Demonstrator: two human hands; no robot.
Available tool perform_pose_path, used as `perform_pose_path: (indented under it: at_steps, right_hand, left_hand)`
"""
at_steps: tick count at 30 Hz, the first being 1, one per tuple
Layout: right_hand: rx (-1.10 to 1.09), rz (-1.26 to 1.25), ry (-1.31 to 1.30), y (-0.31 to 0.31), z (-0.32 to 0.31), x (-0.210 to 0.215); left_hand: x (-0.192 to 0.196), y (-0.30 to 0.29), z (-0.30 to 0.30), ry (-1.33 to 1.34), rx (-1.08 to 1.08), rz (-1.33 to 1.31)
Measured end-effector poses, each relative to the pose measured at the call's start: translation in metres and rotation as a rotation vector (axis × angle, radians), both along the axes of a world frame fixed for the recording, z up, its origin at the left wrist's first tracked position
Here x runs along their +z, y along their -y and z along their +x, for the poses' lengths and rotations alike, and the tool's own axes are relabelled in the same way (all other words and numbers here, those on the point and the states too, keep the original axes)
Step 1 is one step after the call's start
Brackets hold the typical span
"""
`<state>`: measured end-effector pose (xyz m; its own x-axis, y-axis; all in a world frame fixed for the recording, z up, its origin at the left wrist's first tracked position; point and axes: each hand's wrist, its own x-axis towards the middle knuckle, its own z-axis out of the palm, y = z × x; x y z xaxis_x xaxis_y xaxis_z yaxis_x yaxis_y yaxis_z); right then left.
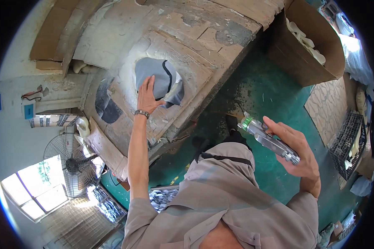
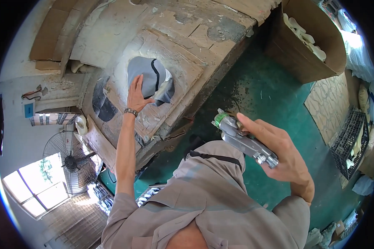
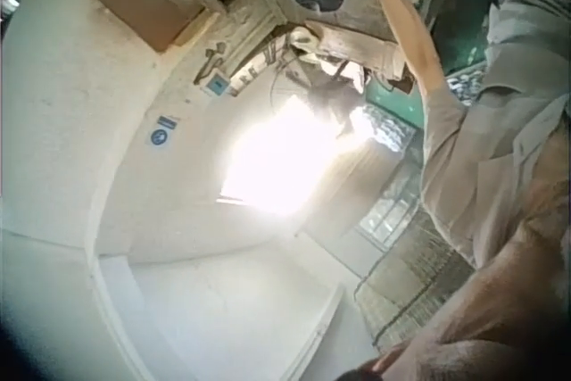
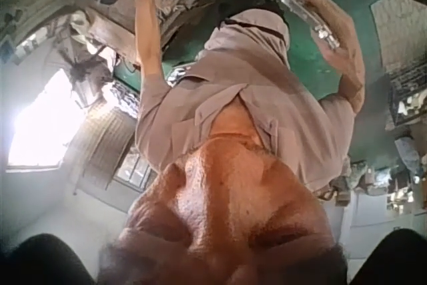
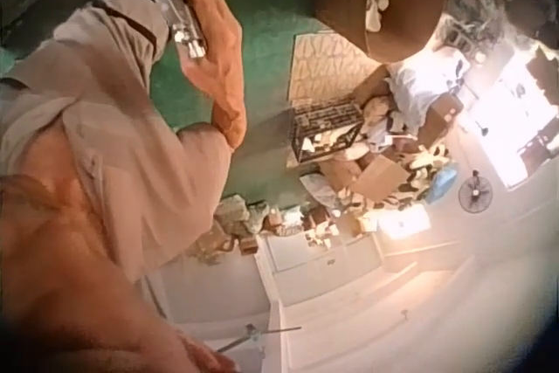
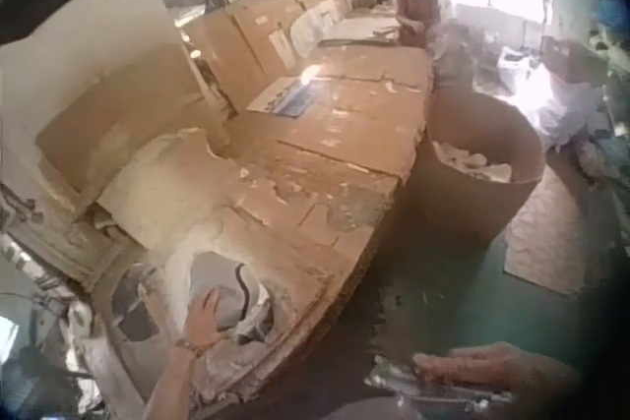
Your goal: Spraying adhesive onto shoe components on a workbench.
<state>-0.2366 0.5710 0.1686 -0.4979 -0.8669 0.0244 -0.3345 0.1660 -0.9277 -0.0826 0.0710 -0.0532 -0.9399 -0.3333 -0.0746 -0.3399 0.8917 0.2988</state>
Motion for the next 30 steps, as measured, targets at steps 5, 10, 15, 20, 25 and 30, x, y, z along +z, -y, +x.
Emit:
perform_pose_path:
  at_steps: [5, 10, 15, 20, 25, 30]
  right_hand:
    - [0.086, 0.13, 0.002, 0.001, -0.013, 0.026]
    - [0.16, 0.135, -0.034, 0.011, -0.022, 0.042]
    - [0.165, 0.217, -0.084, 0.026, -0.031, 0.056]
    - [0.138, 0.208, -0.129, 0.049, -0.036, 0.066]
    - [0.105, 0.127, -0.223, 0.081, -0.038, 0.077]
    - [0.064, 0.268, -0.322, 0.11, -0.018, 0.094]
  left_hand:
    - [0.017, -0.034, 0.007, -0.02, 0.119, -0.181]
    - [0.006, -0.074, 0.066, -0.354, 0.323, -0.127]
    - [-0.098, -0.138, 0.203, -0.287, 0.566, 0.113]
    - [-0.228, -0.266, 0.377, 0.679, 0.751, 0.557]
    - [-0.235, -0.387, 0.462, 0.762, 0.917, 0.824]
    - [-0.229, -0.411, 0.437, 0.344, 1.457, 1.175]
